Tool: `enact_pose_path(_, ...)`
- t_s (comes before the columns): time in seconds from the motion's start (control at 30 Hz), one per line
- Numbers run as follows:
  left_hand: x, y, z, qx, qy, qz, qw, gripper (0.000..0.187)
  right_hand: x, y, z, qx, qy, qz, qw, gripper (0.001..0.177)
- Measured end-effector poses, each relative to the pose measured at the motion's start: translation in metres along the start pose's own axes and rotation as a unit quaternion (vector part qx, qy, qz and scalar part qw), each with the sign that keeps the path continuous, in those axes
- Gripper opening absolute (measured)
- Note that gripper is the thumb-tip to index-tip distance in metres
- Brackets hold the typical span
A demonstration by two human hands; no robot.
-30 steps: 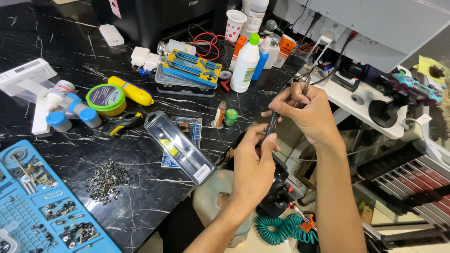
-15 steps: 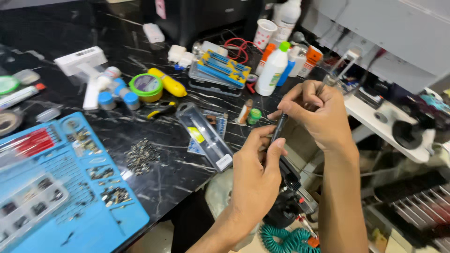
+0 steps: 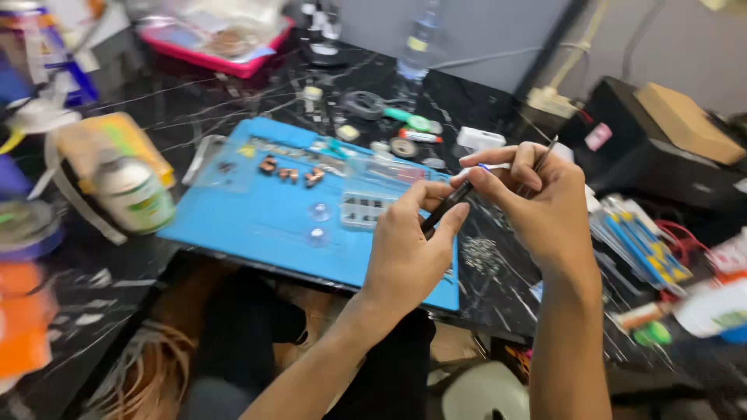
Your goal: The person uses tweezers to pick up small screws and fasteners from a cluttered workbench and places them into a compartmentalized plastic organizer box. They sort the items into different sections of the box and occasionally move the box to access more parts.
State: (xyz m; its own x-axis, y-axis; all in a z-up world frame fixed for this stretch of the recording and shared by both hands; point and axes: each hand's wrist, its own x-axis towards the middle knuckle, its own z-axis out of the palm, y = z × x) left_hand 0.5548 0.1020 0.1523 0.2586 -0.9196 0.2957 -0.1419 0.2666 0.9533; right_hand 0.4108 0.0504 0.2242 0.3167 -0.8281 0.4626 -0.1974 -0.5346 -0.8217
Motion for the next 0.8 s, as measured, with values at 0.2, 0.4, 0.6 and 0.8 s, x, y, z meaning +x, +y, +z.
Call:
enact_pose_path(0.2, -0.021, 0.018, -0.122, 0.116, 0.177, 0.031, 0.977, 0.02, 0.058, -0.034, 0.102, 0.033, -0.232, -0.063, 0.97, 0.063)
enact_pose_path(0.4, -0.073, 0.052, -0.226, 0.249, 0.333, 0.083, 0.905, 0.017, 0.067, -0.115, 0.21, 0.019, -0.332, -0.175, 0.927, 0.069)
enact_pose_path(0.6, -0.166, 0.091, -0.32, 0.419, 0.447, 0.078, 0.787, 0.038, 0.042, -0.193, 0.304, 0.15, -0.38, -0.333, 0.85, 0.069)
enact_pose_path(0.8, -0.259, 0.075, -0.374, 0.49, 0.555, -0.099, 0.665, 0.075, -0.006, -0.266, 0.427, 0.314, -0.358, -0.409, 0.778, 0.065)
